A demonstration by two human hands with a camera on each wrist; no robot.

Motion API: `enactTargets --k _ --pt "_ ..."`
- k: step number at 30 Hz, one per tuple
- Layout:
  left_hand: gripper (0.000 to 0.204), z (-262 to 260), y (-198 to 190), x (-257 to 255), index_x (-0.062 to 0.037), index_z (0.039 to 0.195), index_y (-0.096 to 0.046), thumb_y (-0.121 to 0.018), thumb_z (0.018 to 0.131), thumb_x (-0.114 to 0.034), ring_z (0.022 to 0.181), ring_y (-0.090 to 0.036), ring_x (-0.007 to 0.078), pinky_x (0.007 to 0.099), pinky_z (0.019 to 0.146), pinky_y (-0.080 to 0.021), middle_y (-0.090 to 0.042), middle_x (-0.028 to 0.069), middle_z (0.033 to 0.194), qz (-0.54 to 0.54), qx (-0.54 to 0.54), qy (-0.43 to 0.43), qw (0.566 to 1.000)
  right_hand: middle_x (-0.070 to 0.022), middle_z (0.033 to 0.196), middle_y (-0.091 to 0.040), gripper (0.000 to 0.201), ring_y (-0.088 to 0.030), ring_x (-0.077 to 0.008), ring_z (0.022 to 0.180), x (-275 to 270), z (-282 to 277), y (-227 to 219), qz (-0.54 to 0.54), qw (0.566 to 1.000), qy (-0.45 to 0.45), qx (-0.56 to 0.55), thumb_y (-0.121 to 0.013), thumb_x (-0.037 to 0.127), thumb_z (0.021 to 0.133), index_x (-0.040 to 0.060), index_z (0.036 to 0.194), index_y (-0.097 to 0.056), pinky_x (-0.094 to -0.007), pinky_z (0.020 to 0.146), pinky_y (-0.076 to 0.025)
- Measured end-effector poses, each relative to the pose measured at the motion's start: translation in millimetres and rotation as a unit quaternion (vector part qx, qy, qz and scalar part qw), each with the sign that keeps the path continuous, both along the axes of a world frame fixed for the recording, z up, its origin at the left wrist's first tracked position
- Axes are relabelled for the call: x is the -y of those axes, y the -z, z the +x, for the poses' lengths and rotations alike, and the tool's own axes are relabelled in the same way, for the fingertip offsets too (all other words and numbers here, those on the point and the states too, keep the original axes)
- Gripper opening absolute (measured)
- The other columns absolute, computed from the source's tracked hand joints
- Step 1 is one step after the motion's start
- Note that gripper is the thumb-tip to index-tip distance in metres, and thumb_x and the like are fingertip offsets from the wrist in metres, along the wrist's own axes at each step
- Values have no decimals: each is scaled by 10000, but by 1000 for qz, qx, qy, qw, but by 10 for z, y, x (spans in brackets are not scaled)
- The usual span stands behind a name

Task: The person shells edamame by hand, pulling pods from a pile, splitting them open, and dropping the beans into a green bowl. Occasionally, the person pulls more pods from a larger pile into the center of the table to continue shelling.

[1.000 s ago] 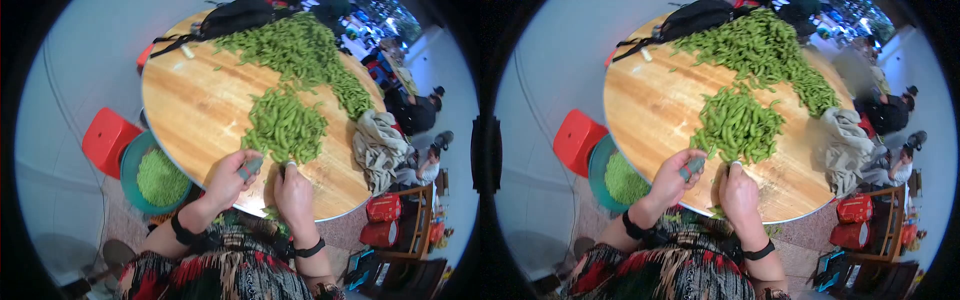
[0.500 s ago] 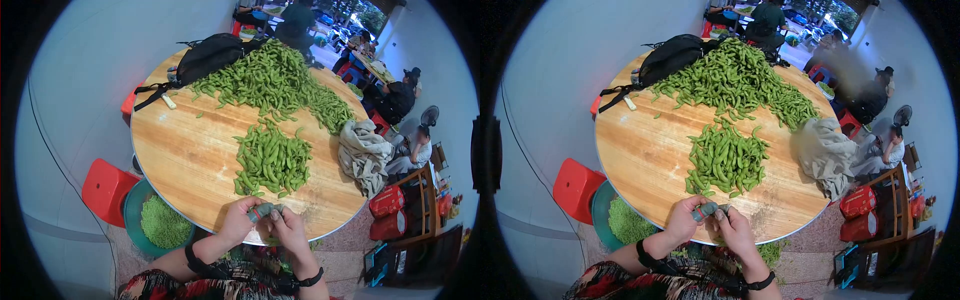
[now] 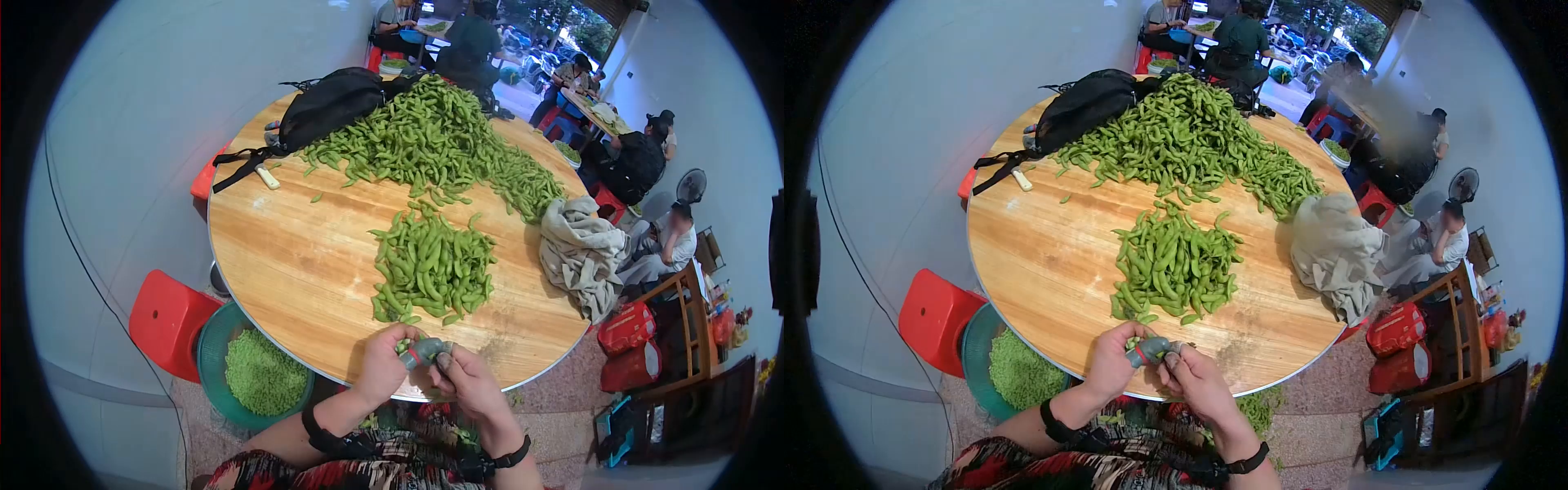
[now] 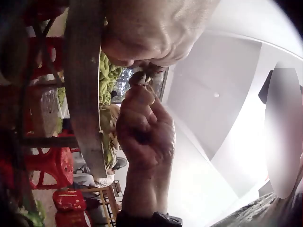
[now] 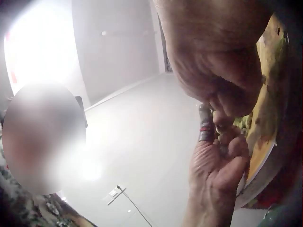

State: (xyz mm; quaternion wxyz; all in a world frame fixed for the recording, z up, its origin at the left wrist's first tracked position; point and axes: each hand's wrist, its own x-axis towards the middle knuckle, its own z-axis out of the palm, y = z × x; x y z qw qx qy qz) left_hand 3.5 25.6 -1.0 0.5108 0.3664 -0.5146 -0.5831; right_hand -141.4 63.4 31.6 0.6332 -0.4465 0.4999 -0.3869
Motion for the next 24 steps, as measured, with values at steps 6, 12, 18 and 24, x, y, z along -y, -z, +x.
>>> enactTargets --k 6,12,18,24 --pt "19 86 -64 16 -43 821 -574 -580 834 -57 625 -469 26 167 545 -355 -548 -26 748 136 -130 138 973 42 631 -446 185 -321 -34 469 28 -135 -88 123 981 -30 148 -422 186 950 56 865 -525 -177 423 -248" --pt "123 -102 -22 19 -60 876 -533 -624 800 -29 605 -451 28 160 519 -338 -504 -30 738 145 -149 161 965 34 664 -504 127 -349 -21 477 91 -264 42 137 966 -47 212 -460 148 931 50 956 -537 -163 418 -257" --pt "94 -143 51 26 -66 908 -510 -582 850 -49 613 -443 31 163 530 -349 -514 -19 789 113 -36 79 990 35 625 -531 136 -442 -22 526 164 -351 65 51 995 13 81 -496 147 912 46 907 -586 -167 460 -325" --pt "313 -62 108 -33 -28 1052 -549 -450 792 116 746 -525 83 185 615 -428 -566 18 931 174 -156 41 971 -32 543 -526 195 -511 -124 466 253 -567 56 -136 968 64 -202 -571 163 851 -15 771 -560 -289 437 -395"
